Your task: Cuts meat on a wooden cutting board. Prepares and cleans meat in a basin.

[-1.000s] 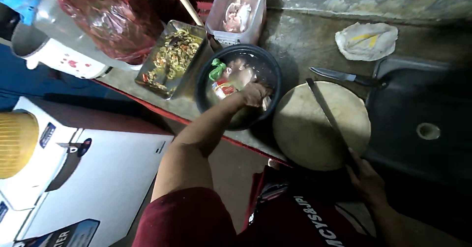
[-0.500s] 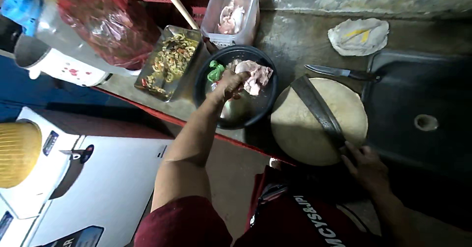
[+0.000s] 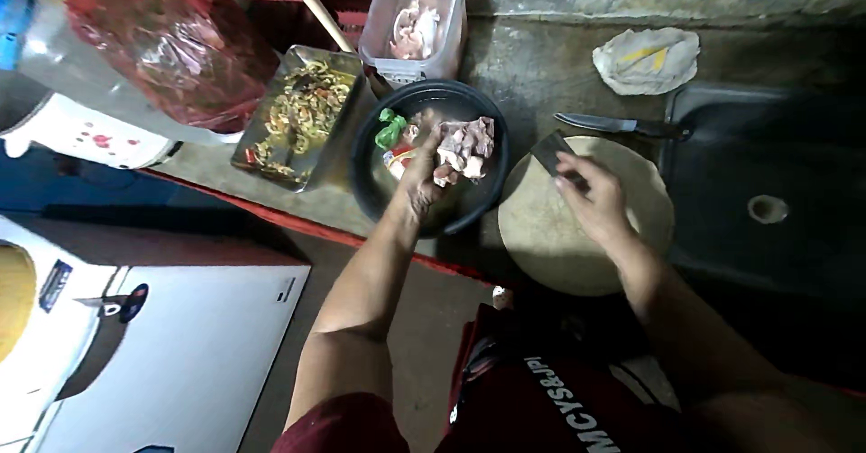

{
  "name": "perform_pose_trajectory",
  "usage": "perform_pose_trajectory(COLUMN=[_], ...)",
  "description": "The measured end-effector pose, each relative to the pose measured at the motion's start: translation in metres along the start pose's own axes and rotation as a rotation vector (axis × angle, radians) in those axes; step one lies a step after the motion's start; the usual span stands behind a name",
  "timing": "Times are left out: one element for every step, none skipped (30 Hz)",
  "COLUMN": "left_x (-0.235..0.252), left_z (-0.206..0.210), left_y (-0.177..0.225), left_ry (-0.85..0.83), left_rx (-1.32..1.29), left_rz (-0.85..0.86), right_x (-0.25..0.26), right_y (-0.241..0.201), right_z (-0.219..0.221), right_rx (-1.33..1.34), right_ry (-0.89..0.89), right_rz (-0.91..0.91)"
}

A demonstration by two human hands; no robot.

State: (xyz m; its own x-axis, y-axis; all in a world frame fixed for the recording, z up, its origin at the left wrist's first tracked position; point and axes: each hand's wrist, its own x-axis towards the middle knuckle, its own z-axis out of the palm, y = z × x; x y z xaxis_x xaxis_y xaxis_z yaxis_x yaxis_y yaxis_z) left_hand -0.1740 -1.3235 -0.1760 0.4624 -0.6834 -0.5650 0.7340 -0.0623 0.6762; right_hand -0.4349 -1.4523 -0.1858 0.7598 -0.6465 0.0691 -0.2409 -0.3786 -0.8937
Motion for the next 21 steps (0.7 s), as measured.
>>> perform_pose_trajectory(left_x=[0.0, 0.0, -0.002, -0.005, -0.009, -0.013, -0.018, -0.021, -0.023, -0.025, -0.026, -0.026, -0.026, -0.026, -0.027, -0.028, -0.03, -0.03, -0.029, -0.027, -0.026], left_z=[-0.002, -0.004, -0.006, -0.007, -0.007, -0.006, -0.006, -0.007, -0.009, -0.011, -0.014, -0.018, -0.022, -0.024, -0.026, -0.026, -0.027, -0.027, -0.028, -0.029, -0.031], left_y=[-0.002, -0.004, -0.005, -0.006, -0.006, -0.006, -0.007, -0.007, -0.007, -0.007, -0.008, -0.008, -0.009, -0.01, -0.01, -0.011, -0.012, -0.013, -0.014, -0.015, -0.015], left_ry=[-0.005, -0.015, -0.028, -0.041, -0.05, -0.053, -0.064, -0.078, -0.086, -0.09, -0.097, -0.101, -0.096, -0.092, -0.097, -0.095, -0.093, -0.092, -0.092, -0.086, -0.082], left_rx=[-0.044, -0.067, -0.091, -0.121, -0.146, -0.169, -0.179, -0.184, -0.193, -0.198, -0.199, -0.209, -0.219, -0.227, -0.236, -0.245, -0.252, -0.259, -0.276, -0.298, -0.314], left_rz=[-0.011, -0.018, -0.027, -0.043, -0.058, -0.071, -0.079, -0.091, -0.108, -0.122, -0.13, -0.134, -0.134, -0.131, -0.133, -0.14, -0.149, -0.151, -0.149, -0.146, -0.14], right_x=[0.017, 0.035, 0.051, 0.064, 0.073, 0.08, 0.085, 0.089, 0.092, 0.094, 0.096, 0.097, 0.098, 0.099, 0.102, 0.104, 0.105, 0.105, 0.105, 0.104, 0.102], right_y=[-0.006, -0.008, -0.01, -0.012, -0.015, -0.018, -0.019, -0.021, -0.02, -0.02, -0.019, -0.018, -0.017, -0.017, -0.017, -0.017, -0.018, -0.018, -0.019, -0.021, -0.023], right_z=[0.014, 0.031, 0.047, 0.061, 0.074, 0.085, 0.095, 0.103, 0.111, 0.117, 0.123, 0.127, 0.13, 0.132, 0.134, 0.134, 0.134, 0.133, 0.131, 0.127, 0.122], right_rx=[0.089, 0.162, 0.225, 0.283, 0.35, 0.419, 0.472, 0.502, 0.517, 0.525, 0.53, 0.526, 0.503, 0.463, 0.412, 0.359, 0.314, 0.284, 0.269, 0.273, 0.286], right_ry=[-0.017, -0.021, -0.041, -0.08, -0.111, -0.134, -0.147, -0.156, -0.161, -0.151, -0.133, -0.116, -0.103, -0.092, -0.076, -0.068, -0.065, -0.068, -0.096, -0.158, -0.238], right_rz=[0.003, 0.005, 0.022, 0.048, 0.073, 0.093, 0.105, 0.108, 0.101, 0.087, 0.078, 0.079, 0.084, 0.099, 0.116, 0.128, 0.132, 0.124, 0.108, 0.093, 0.077])
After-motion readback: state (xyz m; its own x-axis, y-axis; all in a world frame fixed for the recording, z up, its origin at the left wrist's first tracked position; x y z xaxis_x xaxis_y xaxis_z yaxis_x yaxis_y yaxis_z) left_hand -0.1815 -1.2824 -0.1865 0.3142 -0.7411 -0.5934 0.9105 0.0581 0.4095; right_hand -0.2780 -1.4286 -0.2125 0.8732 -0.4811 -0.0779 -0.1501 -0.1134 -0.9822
